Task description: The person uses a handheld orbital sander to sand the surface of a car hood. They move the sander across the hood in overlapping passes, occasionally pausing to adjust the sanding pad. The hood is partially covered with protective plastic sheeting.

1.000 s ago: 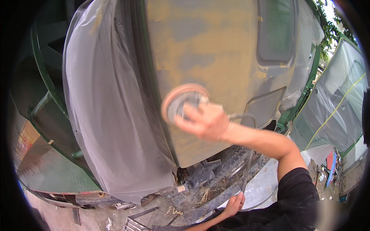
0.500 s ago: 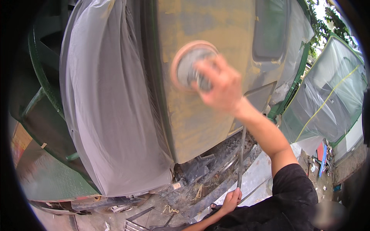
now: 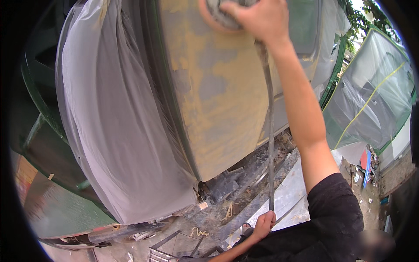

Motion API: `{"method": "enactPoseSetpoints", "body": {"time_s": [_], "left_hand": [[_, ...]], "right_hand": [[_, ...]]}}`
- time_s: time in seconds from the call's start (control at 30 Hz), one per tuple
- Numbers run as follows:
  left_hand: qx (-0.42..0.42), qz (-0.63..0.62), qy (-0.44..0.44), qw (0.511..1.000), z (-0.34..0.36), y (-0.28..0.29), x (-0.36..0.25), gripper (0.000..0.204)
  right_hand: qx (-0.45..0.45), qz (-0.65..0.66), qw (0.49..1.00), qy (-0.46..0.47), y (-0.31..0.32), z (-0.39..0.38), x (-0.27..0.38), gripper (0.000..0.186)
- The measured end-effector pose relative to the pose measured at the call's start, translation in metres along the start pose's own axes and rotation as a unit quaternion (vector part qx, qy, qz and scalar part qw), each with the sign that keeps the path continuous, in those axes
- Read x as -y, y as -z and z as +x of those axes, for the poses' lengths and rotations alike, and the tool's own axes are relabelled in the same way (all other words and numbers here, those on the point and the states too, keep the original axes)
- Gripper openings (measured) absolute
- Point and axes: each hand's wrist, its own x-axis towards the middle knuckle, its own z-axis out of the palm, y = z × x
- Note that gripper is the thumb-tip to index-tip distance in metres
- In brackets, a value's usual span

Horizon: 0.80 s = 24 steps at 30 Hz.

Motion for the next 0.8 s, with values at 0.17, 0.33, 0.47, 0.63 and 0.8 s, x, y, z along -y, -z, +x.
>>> {"method": "enactPoseSetpoints", "body": {"time_s": [0.17,0.33,0.47,0.63,0.8], "left_hand": [[-0.021,-0.042,0.019,0.999,-0.003,-0.003,0.009,0.055],[-0.010,-0.031,0.052,0.998,-0.005,0.004,0.023,0.058],[-0.010,-0.014,0.048,0.999,-0.002,0.006,0.020,0.058],[-0.014,0.030,-0.007,0.999,0.003,0.005,0.009,0.058],[-0.066,-0.021,0.047,0.997,-0.004,0.016,0.005,0.058]], "right_hand": [[0.010,-0.020,0.997,0.074,-0.009,-0.062,-0.008,0.039],[0.104,-0.018,0.982,0.157,-0.005,-0.178,0.000,0.051],[0.027,0.016,0.999,0.014,0.004,-0.095,-0.028,0.043],[-0.029,-0.005,0.996,-0.084,0.026,0.005,-0.066,0.052],[0.023,0.018,0.999,0.041,-0.005,-0.116,-0.016,0.043]]}}
